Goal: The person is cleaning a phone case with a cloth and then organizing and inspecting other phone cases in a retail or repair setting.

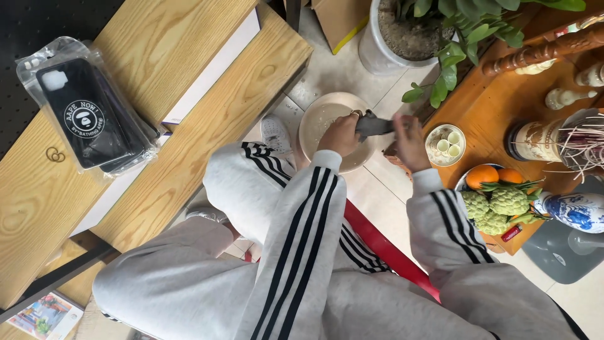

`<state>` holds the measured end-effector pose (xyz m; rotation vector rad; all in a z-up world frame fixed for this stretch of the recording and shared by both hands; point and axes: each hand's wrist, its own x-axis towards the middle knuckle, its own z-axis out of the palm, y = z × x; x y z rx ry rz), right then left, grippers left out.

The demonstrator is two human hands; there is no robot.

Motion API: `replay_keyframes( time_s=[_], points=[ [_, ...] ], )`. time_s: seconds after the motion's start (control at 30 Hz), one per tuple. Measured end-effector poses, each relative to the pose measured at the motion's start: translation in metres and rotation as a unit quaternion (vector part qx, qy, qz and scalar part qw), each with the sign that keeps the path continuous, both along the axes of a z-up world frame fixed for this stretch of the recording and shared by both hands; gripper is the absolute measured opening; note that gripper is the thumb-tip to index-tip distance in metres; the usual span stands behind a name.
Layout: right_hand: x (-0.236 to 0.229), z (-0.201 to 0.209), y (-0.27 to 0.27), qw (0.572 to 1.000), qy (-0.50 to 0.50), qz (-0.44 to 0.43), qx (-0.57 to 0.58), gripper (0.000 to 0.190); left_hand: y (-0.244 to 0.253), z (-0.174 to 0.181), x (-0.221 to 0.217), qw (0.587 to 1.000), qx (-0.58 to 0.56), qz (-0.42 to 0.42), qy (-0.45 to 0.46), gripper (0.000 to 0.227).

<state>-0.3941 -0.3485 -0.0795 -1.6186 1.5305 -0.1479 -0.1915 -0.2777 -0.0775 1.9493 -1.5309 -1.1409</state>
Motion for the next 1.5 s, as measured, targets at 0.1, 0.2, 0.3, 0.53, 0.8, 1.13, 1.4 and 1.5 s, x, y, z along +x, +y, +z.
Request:
replay_keyframes(
  time_s=[0.1,0.2,0.3,0.53,0.8,1.13,1.4,1.5],
  points=[
    [0.016,0.015,0.018,0.998,0.005,0.01,-0.063,0.072,-0.003,-0.009,-0.006,1.0,0.0,-0.007,-0.002,0.033],
    [0.042,0.037,0.033,0.957,-0.224,-0.031,0.179,0.1,-0.006,-0.042,-0.017,1.0,-0.002,0.002,0.027,0.043],
    [0.041,0.001,0.034,0.955,-0.275,-0.057,0.095,0.048,-0.001,0.004,-0.011,0.997,-0.024,0.008,0.067,0.058],
    [0.019,-0.017,0.015,0.934,-0.332,-0.064,0.117,0.022,-0.001,-0.005,-0.013,0.995,-0.01,0.012,0.095,0.086],
    [0.014,0.042,-0.022,0.878,-0.313,0.091,0.349,0.099,-0.009,-0.028,-0.016,0.929,-0.226,-0.164,-0.243,0.042],
    [0.033,0.04,-0.046,0.78,-0.372,0.386,0.323,0.054,0.003,0.007,-0.026,0.801,-0.4,-0.245,-0.371,0.01],
    [-0.011,-0.089,-0.058,0.857,-0.267,0.172,0.406,0.042,-0.016,-0.095,-0.051,0.817,-0.355,-0.208,-0.404,0.043],
    [-0.026,-0.12,-0.061,0.896,-0.215,0.172,0.348,0.049,-0.013,-0.082,-0.055,0.822,-0.345,-0.123,-0.436,0.018]
  ],
)
